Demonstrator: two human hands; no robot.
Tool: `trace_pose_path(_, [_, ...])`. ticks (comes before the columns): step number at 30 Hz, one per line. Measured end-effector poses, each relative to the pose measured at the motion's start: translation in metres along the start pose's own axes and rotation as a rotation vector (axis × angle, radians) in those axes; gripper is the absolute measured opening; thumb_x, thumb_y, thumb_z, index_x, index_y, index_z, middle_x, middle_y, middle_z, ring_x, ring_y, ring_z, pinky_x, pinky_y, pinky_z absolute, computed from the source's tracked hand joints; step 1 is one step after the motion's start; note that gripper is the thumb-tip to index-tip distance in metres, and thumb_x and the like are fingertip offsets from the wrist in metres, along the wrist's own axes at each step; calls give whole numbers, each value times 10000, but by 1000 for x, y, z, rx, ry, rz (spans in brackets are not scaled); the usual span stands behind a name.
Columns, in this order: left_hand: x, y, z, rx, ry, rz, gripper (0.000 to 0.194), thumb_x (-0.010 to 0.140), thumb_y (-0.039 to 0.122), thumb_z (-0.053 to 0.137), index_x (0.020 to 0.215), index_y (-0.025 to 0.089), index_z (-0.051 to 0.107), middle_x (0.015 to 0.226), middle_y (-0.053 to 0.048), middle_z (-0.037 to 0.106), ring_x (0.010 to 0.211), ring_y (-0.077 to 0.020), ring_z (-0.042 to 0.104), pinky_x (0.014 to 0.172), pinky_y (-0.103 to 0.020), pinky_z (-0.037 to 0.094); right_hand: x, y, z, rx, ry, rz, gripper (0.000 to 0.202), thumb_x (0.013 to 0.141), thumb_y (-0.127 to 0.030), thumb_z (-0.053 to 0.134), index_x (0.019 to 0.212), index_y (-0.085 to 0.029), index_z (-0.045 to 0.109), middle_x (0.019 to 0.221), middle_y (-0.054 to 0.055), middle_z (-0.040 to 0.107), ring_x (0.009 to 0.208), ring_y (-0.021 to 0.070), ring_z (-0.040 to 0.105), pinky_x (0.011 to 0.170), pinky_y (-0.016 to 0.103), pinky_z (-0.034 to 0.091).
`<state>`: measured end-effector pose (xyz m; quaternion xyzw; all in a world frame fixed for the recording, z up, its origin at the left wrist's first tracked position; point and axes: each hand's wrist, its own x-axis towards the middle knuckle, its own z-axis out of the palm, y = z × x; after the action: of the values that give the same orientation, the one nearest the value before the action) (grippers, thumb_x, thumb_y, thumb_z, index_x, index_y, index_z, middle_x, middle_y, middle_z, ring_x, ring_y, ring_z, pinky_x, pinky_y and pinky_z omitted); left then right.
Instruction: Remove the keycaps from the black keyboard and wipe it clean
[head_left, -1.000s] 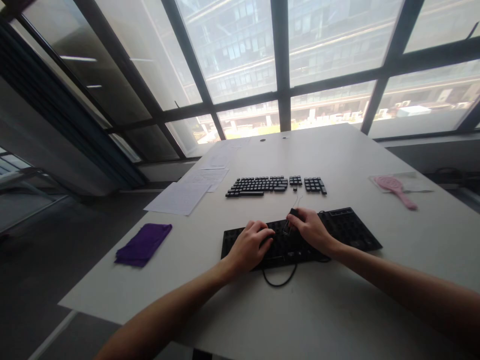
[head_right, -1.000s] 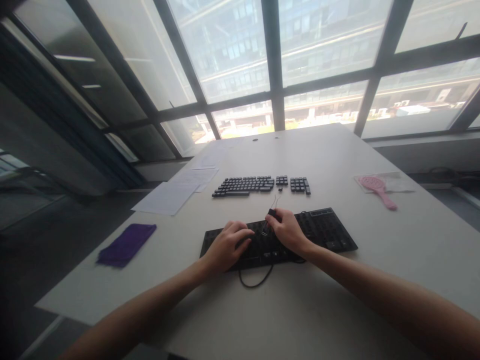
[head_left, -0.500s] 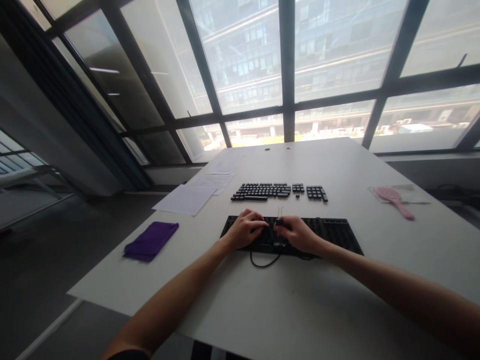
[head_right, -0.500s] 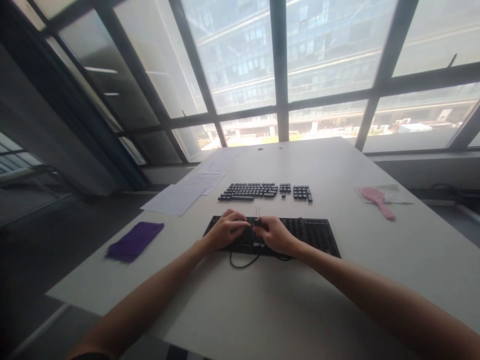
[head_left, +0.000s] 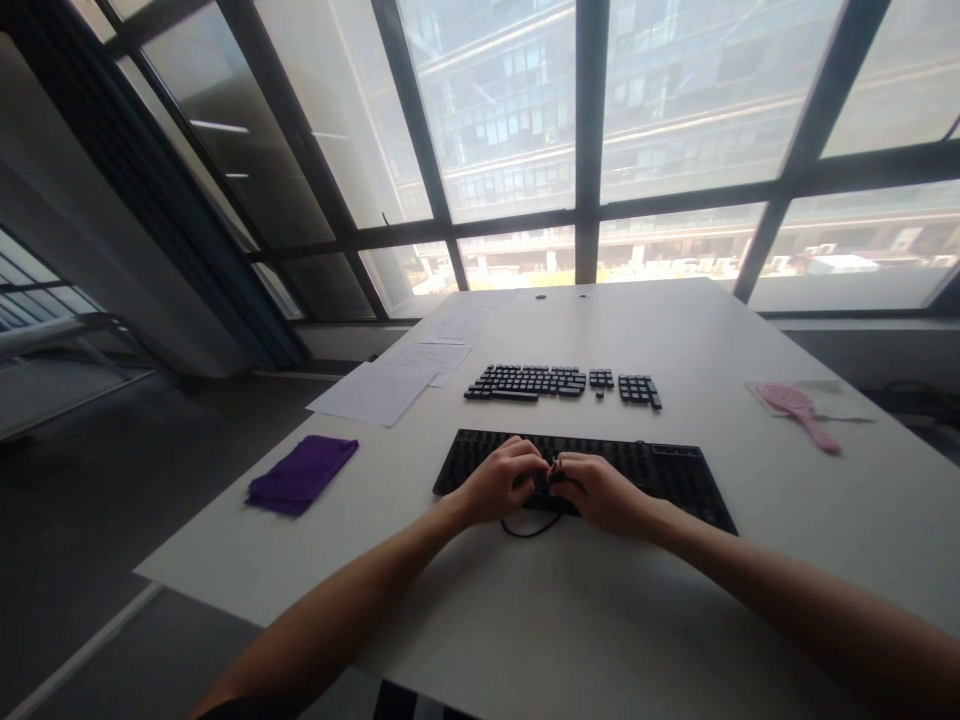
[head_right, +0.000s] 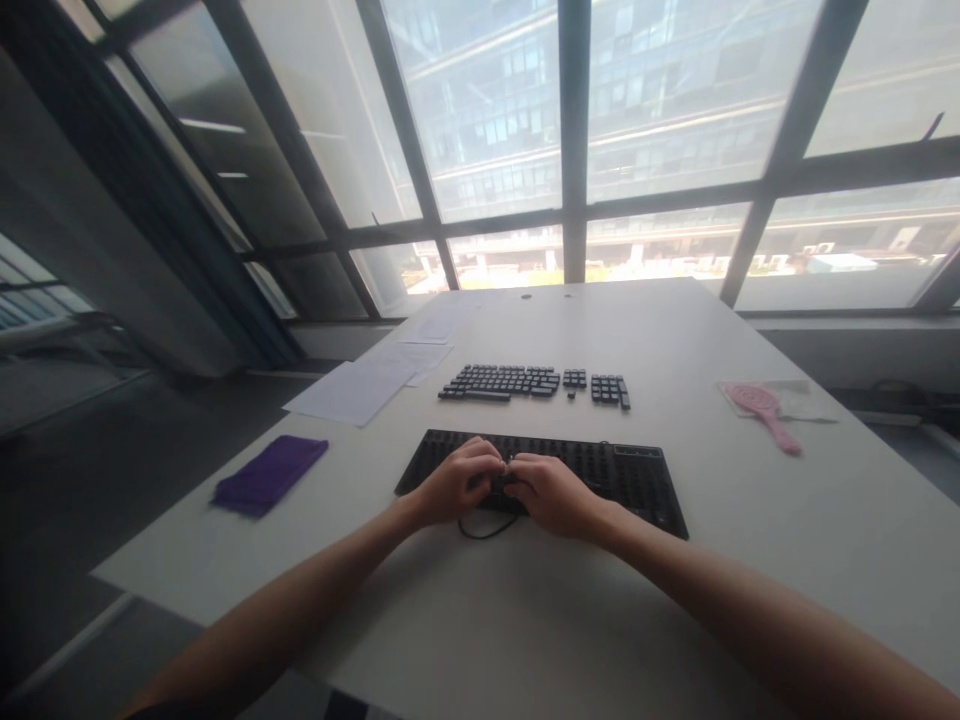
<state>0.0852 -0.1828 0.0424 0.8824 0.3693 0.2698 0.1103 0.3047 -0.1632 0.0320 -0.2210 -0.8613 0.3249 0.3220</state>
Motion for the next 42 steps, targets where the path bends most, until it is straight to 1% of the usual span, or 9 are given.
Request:
trace_pose_path(6, [1, 16, 3, -116, -104, -51, 154, 785, 127, 621, 936, 160, 615, 897, -43, 610, 841, -178, 576, 779, -287, 486, -1, -4, 3, 64, 97, 102, 114, 886, -145, 562, 790, -173, 617, 792, 29, 652, 745, 173, 592, 699, 272, 436])
trace_pose_path(9, [0, 12, 9, -137, -68, -89, 242, 755, 297, 768, 914, 162, 645, 910, -48, 620, 859, -192, 593, 784, -294, 492, 0, -2, 4, 169, 128, 222, 120, 862, -153, 575, 749, -168, 613, 707, 11, 648, 677, 163, 592, 638, 256, 436])
trace_pose_path(12, [-2, 9, 18, -183, -9, -123, 254, 739, 351, 808, 867, 165, 692, 906, -52, 635, 841, -184, 616, 778, -288, 502, 0, 3, 4, 260, 131, 289, 129, 837, -158, 579, 713, -160, 616, 635, 2, 627, 614, 153, 578, 592, 246, 435])
trace_pose_path(18, [-2, 11, 23, -273, 93, -180, 179, 790, 305, 773, 906, 171, 748, 884, -61, 672, 817, -174, 646, 773, -290, 516, 2, 9, 1, 399, 207, 317, 187, 860, -218, 559, 714, -144, 649, 600, 16, 637, 569, 153, 586, 561, 250, 448])
trace_pose_path(25, [1, 18, 16, -326, 156, -229, 202, 783, 223, 756, 978, 178, 736, 914, -58, 697, 831, -173, 653, 741, -277, 527, -2, 6, 4, 321, 306, 240, 142, 870, -247, 608, 816, -160, 707, 667, 19, 670, 646, 169, 614, 632, 270, 475])
trace_pose_path(31, [2, 21, 17, -281, 189, -162, 219, 765, 169, 705, 984, 167, 718, 960, -72, 708, 861, -186, 665, 778, -299, 549, -2, 6, 7, 233, 297, 121, 115, 872, -177, 599, 855, -177, 713, 830, 46, 708, 807, 196, 655, 783, 309, 494])
trace_pose_path(36, [0, 18, 17, -242, 197, -142, 269, 752, 134, 677, 1016, 167, 716, 976, -76, 716, 895, -196, 674, 812, -314, 555, -1, 4, 6, 185, 307, 59, 147, 879, -150, 563, 864, -184, 706, 828, 36, 688, 801, 185, 644, 780, 302, 486])
trace_pose_path(39, [-1, 16, 17, -227, 185, -114, 300, 760, 136, 674, 1058, 173, 696, 987, -75, 715, 910, -196, 672, 826, -317, 554, -2, 4, 5, 177, 326, 92, 130, 880, -166, 567, 856, -177, 695, 810, 34, 689, 786, 186, 642, 771, 304, 486])
trace_pose_path(42, [-1, 15, 16, -214, 153, -96, 421, 790, 148, 676, 1205, 193, 618, 1013, -64, 706, 922, -186, 661, 850, -322, 547, -1, 7, 4, 235, 364, 240, 158, 897, -246, 569, 792, -167, 658, 727, 35, 691, 694, 185, 639, 687, 300, 494])
